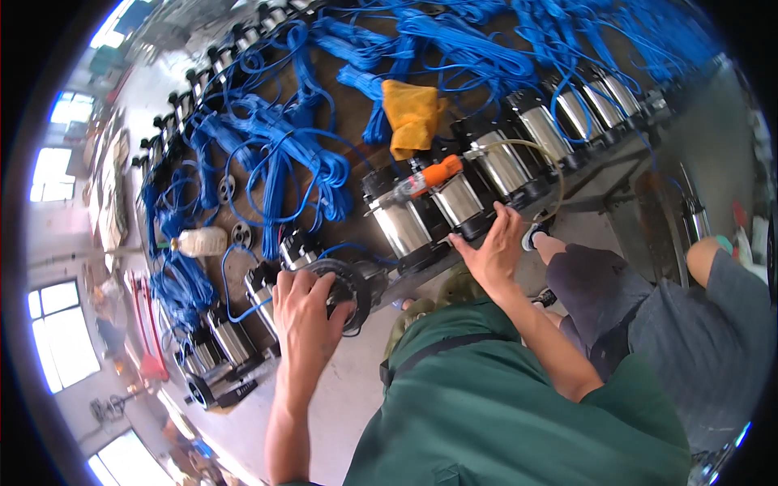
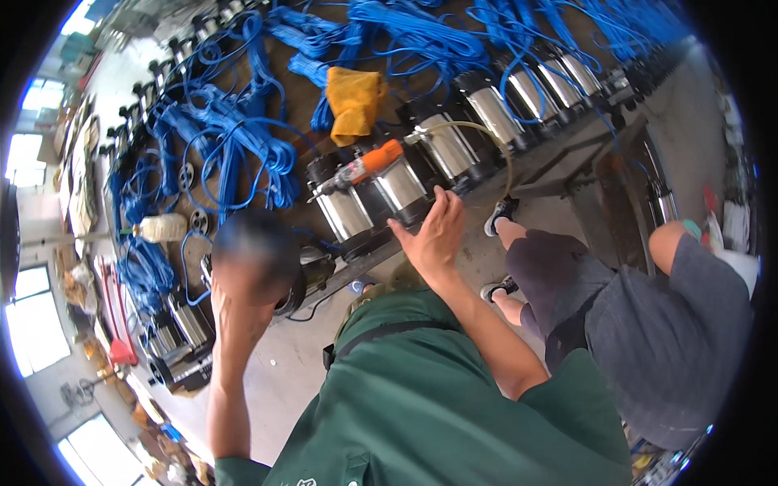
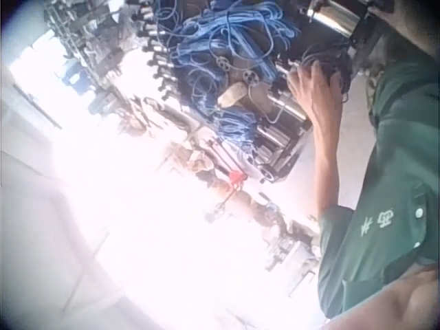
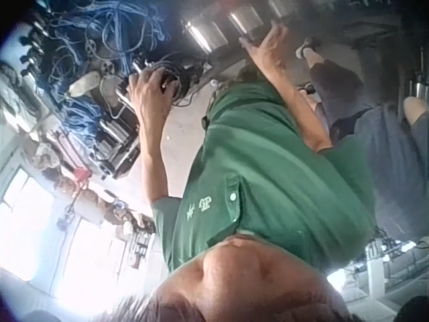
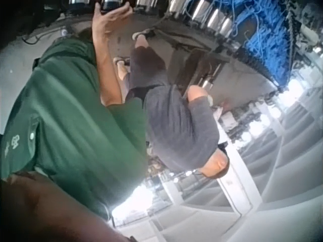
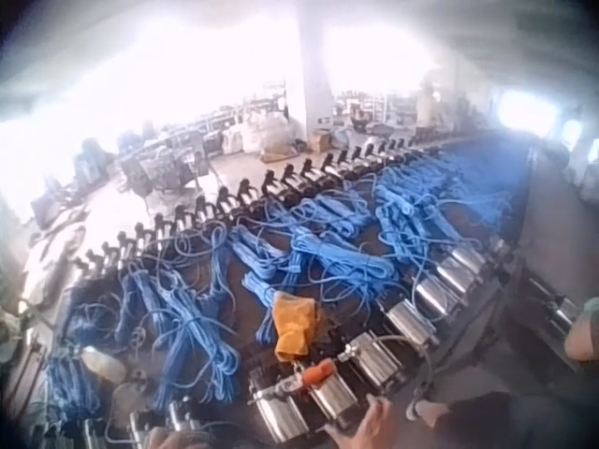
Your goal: The person cleans a small circular component with a cloth, applies oil to a submersible pump using a bottle, and secures a metal plate to the pump using a pneumatic screwdriver.
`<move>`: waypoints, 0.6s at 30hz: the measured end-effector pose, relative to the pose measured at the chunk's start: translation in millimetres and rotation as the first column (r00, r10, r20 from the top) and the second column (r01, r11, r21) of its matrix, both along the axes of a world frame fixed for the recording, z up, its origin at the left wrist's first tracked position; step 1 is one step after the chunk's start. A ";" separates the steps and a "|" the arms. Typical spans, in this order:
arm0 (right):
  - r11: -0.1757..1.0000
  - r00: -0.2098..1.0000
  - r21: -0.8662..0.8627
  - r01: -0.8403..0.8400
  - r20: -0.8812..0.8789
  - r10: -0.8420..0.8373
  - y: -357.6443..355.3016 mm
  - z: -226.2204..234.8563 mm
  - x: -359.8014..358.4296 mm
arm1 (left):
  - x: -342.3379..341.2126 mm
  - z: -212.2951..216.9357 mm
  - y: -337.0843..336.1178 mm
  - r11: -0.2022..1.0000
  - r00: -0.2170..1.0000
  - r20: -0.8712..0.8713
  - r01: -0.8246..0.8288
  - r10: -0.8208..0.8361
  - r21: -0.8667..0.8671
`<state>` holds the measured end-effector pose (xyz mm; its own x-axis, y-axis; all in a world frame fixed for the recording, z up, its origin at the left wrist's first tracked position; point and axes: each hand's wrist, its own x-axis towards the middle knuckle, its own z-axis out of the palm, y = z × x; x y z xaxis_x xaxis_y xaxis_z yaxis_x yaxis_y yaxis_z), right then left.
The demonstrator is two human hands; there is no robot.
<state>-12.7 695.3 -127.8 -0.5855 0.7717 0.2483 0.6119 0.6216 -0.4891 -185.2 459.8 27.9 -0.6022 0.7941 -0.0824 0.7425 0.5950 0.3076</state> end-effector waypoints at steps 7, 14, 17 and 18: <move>0.982 0.986 -0.188 -0.003 -0.164 -0.029 10.0 -16.8 0.5 | 5.1 -116.3 150.2 0.954 0.963 0.120 0.258 -0.241 -0.153; 0.956 0.963 -0.291 -0.032 -0.265 -0.049 13.6 -22.1 5.6 | -12.2 -205.7 180.7 0.899 0.952 0.012 0.292 -0.305 -0.326; 0.960 0.960 -0.281 0.003 -0.268 -0.082 14.7 -24.7 9.0 | -10.7 -190.2 198.1 0.842 0.905 -0.064 0.363 -0.421 -0.400; 0.954 0.960 -0.299 0.002 -0.267 -0.085 15.0 -22.9 9.5 | -8.7 -191.2 202.5 0.831 0.916 -0.072 0.322 -0.395 -0.454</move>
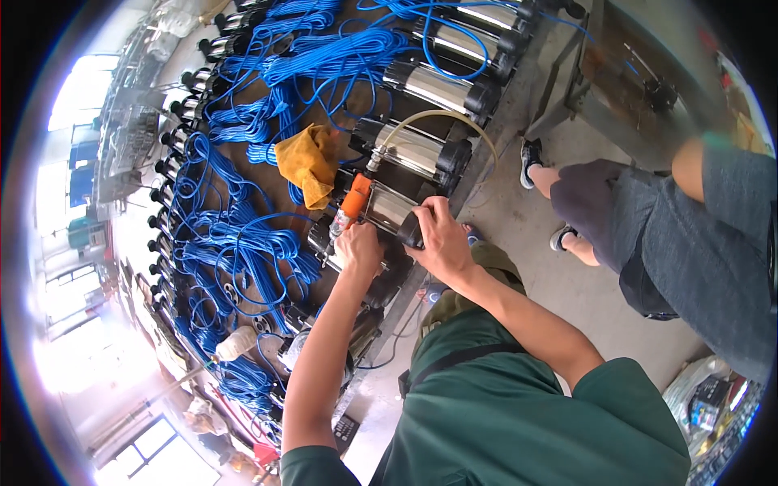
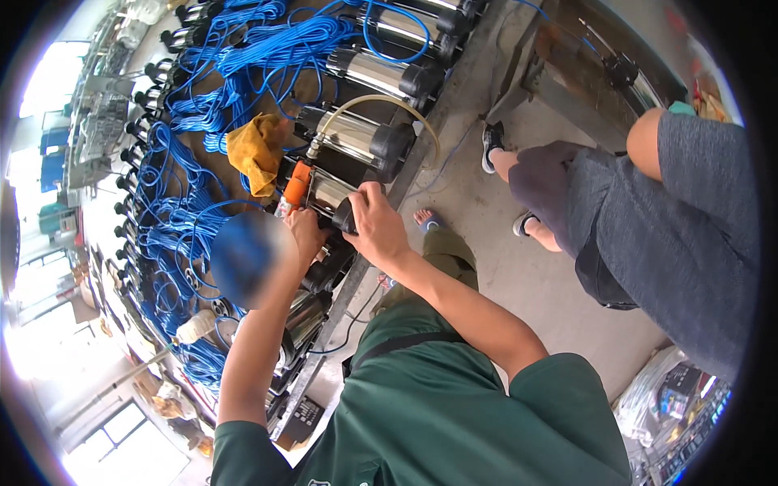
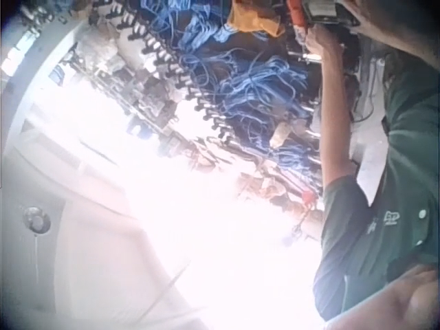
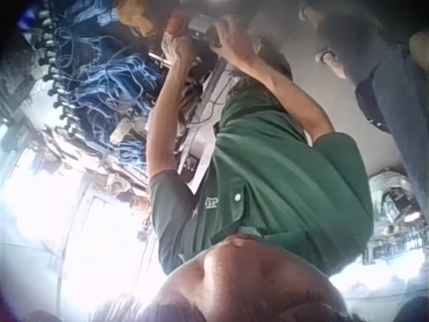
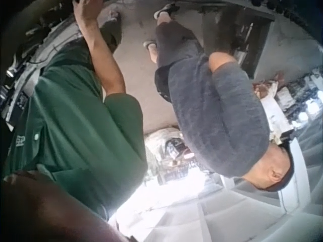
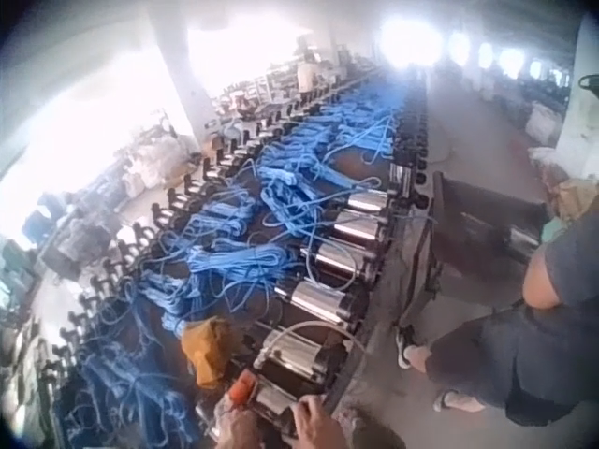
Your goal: The person cleans a small circular component with a cloth, applies oil to a submersible pump using a bottle, and secures a metal plate to the pump using a pneumatic screwdriver.
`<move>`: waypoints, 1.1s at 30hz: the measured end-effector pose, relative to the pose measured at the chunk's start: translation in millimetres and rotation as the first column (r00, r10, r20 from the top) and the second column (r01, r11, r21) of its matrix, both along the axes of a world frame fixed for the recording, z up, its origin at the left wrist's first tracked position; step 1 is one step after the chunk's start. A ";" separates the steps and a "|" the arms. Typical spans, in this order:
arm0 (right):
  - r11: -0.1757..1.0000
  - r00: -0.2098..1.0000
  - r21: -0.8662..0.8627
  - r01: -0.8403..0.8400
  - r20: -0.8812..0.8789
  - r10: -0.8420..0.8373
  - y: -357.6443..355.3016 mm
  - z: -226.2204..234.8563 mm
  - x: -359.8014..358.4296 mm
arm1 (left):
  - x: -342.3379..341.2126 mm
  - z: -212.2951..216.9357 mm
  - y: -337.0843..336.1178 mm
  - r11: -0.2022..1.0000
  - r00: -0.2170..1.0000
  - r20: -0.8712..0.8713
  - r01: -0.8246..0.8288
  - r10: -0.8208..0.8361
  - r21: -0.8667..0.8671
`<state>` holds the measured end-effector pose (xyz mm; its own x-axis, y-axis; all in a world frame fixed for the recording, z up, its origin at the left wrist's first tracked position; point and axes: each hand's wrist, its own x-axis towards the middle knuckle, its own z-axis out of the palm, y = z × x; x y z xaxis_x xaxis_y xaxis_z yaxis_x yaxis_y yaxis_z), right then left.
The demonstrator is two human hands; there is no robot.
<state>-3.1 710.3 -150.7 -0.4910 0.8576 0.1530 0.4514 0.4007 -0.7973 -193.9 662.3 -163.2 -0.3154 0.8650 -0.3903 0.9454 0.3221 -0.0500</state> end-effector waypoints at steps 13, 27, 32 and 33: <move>0.999 0.992 -0.033 -0.012 0.123 0.016 -1.9 2.9 0.2 | -4.9 9.1 -12.3 0.990 0.970 0.222 -0.115 0.095 0.078; 0.907 0.913 -0.300 -0.297 -0.366 0.178 -13.3 60.1 -49.3 | -14.9 179.8 -81.6 0.874 0.930 0.296 -0.320 0.217 0.366; -0.260 0.777 -0.735 -0.626 -0.564 -0.278 -28.8 54.5 -122.3 | -33.9 191.7 -118.7 0.726 0.914 0.356 -0.379 0.195 0.574; -0.363 0.732 -0.637 -0.680 -0.569 -0.373 -32.9 58.2 -135.8 | -31.2 197.4 -117.4 0.705 0.901 0.377 -0.409 0.213 0.579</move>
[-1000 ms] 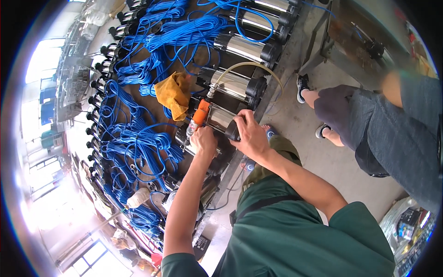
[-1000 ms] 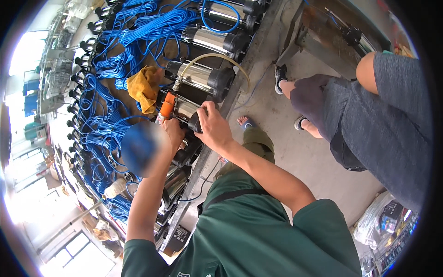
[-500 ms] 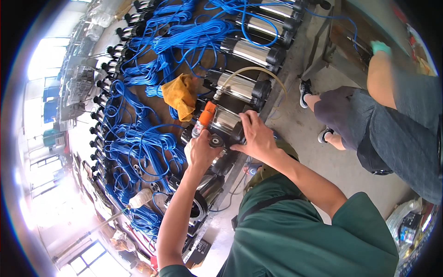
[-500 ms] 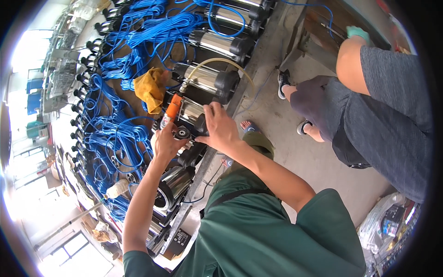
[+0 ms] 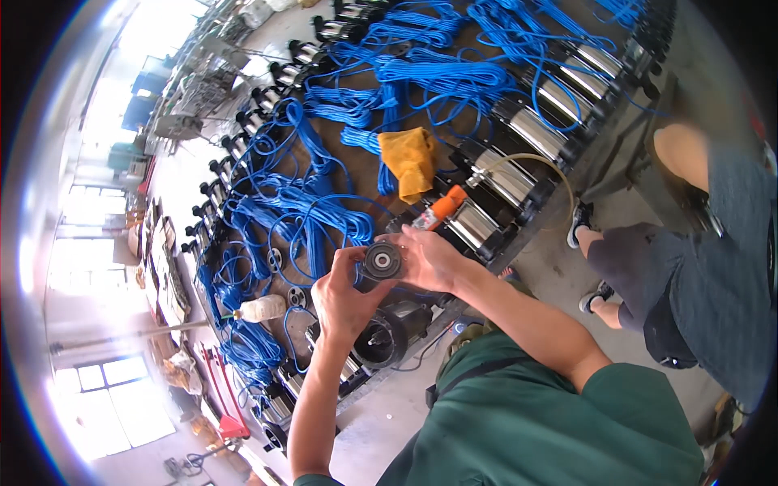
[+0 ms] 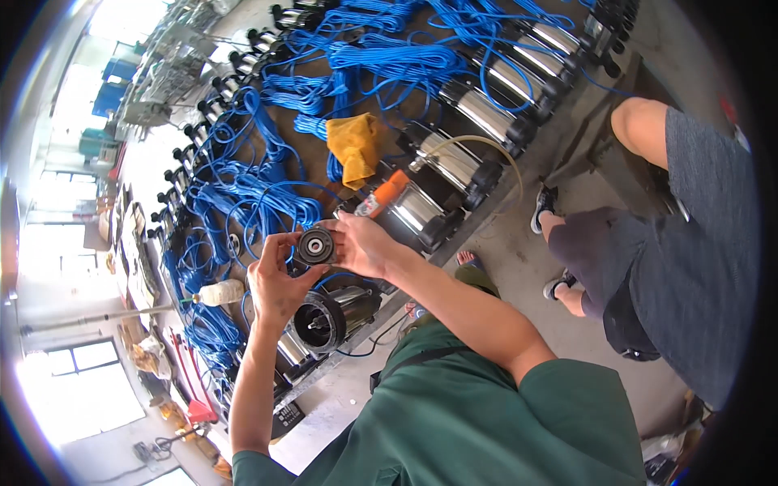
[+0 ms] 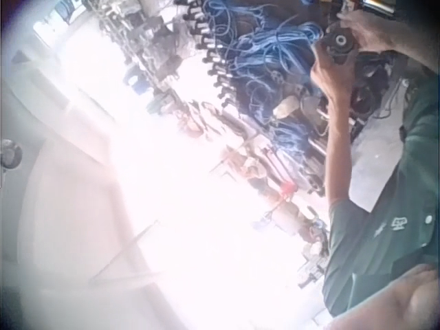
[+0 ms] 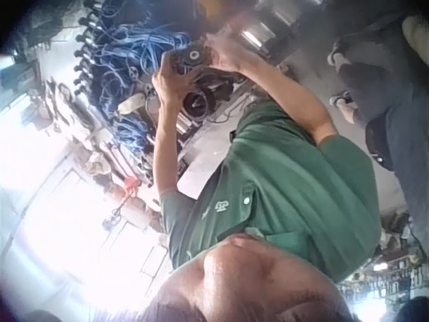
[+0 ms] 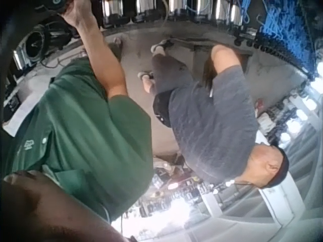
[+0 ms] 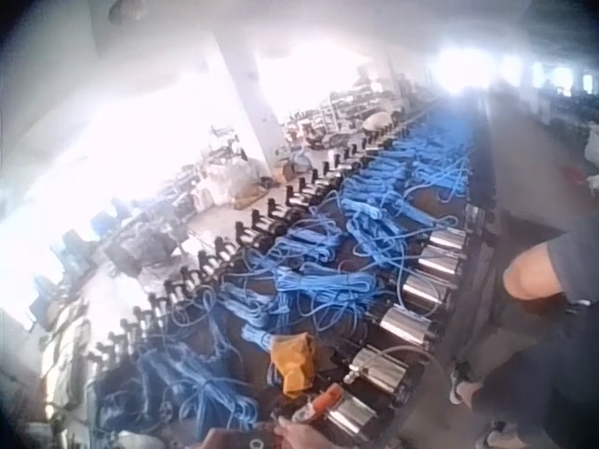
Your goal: The person cleans a small circular component with a cloth, applies oil to a submersible pump using a bottle, and secures a metal plate to the pump using a pneumatic screwdriver.
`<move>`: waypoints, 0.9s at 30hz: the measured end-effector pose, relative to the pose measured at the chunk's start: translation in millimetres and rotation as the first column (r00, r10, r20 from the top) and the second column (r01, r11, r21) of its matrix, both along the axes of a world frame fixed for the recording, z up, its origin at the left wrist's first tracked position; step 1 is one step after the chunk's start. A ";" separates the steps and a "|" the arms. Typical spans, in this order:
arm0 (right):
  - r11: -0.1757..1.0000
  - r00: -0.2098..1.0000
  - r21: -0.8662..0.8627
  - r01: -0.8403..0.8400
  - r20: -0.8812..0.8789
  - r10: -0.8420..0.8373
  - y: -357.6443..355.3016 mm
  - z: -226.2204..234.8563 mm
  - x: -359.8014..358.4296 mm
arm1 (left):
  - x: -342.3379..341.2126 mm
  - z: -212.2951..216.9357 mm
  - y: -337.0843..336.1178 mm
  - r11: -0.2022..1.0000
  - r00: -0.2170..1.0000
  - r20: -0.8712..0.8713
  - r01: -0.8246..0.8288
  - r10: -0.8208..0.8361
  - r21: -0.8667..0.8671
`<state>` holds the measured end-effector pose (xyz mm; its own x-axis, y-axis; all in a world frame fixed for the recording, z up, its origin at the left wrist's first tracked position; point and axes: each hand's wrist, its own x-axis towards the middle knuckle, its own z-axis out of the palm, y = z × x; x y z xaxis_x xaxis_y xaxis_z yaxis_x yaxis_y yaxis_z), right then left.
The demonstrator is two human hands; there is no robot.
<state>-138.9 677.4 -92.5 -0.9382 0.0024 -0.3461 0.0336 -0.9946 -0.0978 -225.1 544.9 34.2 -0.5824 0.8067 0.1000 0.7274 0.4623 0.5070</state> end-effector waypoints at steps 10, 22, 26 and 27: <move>0.989 0.990 -0.050 -0.142 0.015 0.143 -47.7 31.4 -56.8 | -3.8 4.7 -60.3 0.925 0.979 -0.003 -0.190 0.202 0.330; -0.880 0.698 0.476 -0.008 0.632 0.336 -70.5 -99.9 -147.6 | 19.1 -10.8 -212.9 0.243 0.456 0.890 -0.866 0.025 0.437; -0.880 0.818 0.368 0.301 0.375 0.436 -98.3 -109.8 -127.9 | 46.7 -30.2 -234.6 0.093 0.402 0.870 -0.892 -0.284 0.443; -0.862 0.807 0.386 0.329 0.359 0.469 -100.5 -106.3 -123.4 | 52.2 -37.5 -241.0 0.045 0.383 0.853 -0.904 -0.355 0.424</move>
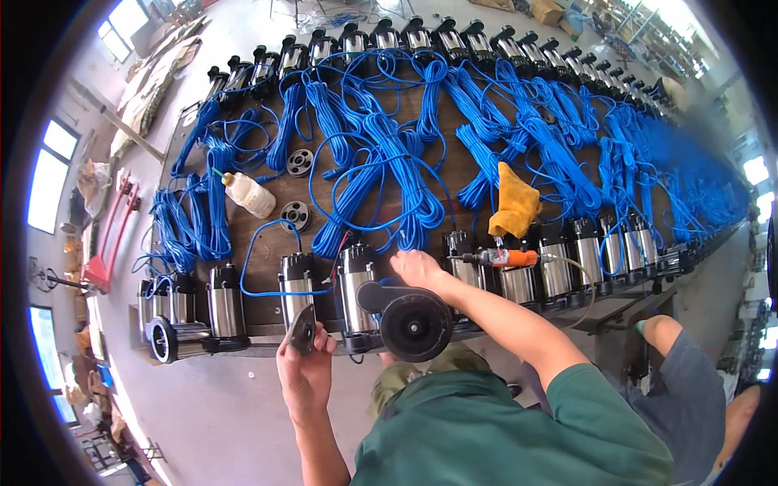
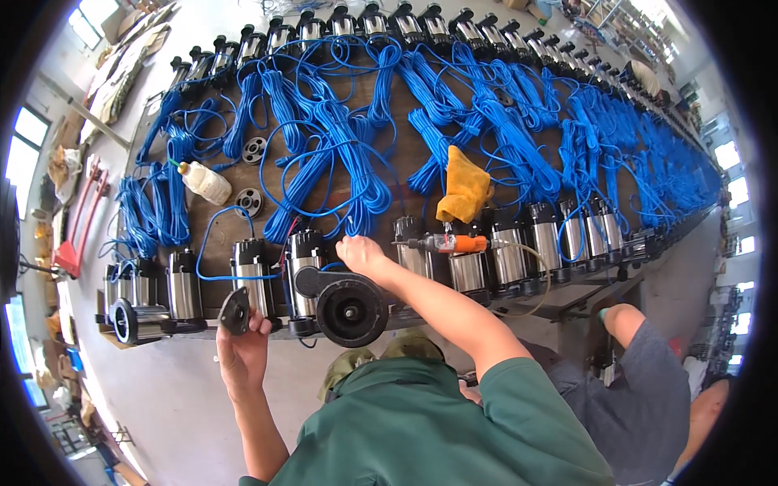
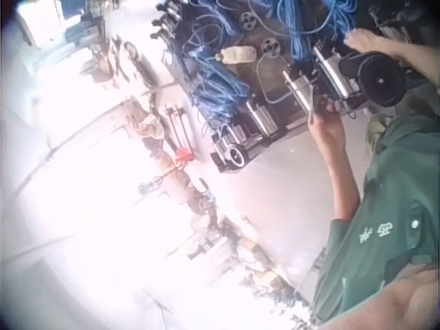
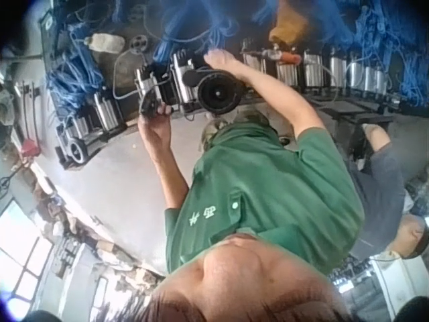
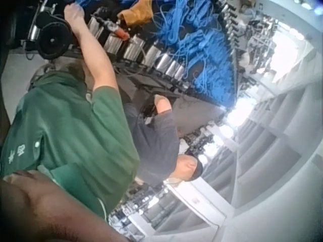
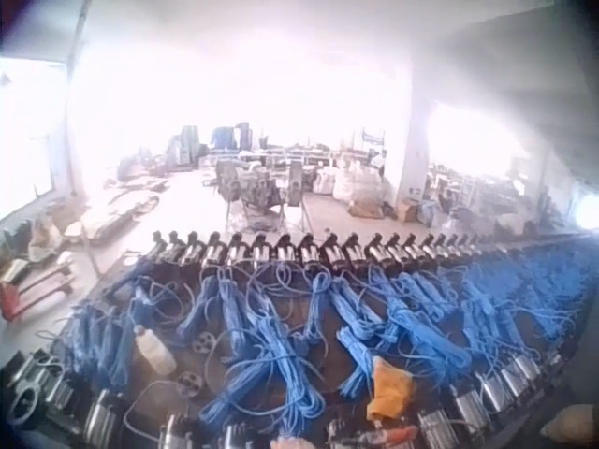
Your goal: The person cleans a small circular component with a cloth, applies oil to a submersible pump using a bottle, and secures a metal plate to the pump using a pneumatic screwdriver.
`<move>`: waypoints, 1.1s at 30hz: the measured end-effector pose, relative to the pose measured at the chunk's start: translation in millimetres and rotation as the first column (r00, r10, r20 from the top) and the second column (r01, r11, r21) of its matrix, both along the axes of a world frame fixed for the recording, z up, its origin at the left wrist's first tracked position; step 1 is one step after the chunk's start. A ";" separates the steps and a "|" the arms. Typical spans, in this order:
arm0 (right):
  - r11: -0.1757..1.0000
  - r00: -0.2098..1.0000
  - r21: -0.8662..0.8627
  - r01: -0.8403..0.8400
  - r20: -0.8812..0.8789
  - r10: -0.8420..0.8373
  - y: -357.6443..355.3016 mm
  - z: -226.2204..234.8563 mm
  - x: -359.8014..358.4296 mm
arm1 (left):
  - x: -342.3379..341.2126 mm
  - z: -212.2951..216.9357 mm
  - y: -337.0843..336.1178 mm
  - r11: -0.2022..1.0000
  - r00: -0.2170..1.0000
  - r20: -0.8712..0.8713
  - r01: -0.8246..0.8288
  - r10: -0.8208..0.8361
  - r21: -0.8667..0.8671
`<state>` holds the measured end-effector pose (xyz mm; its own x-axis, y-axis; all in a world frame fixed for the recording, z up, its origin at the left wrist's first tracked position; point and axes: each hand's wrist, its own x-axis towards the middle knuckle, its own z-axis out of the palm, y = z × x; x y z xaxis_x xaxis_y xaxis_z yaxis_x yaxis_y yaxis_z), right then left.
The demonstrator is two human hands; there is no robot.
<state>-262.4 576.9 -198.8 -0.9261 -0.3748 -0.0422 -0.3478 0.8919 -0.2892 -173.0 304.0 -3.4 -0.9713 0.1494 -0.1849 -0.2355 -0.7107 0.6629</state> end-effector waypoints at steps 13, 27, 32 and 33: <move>0.856 0.749 -0.218 0.469 -0.416 -0.516 118.5 94.0 -1.4 | 42.6 -18.5 -11.1 0.977 0.983 0.118 0.123 -0.144 0.172; 0.453 0.539 -0.717 0.530 -0.128 -0.833 207.0 181.4 42.9 | 23.2 32.6 49.7 0.910 0.926 0.020 0.367 -0.378 0.195; 0.329 0.659 -0.840 0.432 0.045 -0.751 182.9 247.3 107.3 | 9.3 68.7 65.2 0.943 0.951 -0.163 0.217 -0.262 -0.252; 0.325 0.680 -0.857 0.400 0.040 -0.732 172.6 258.9 116.8 | 7.2 75.6 65.4 0.907 0.936 -0.233 0.158 -0.263 -0.390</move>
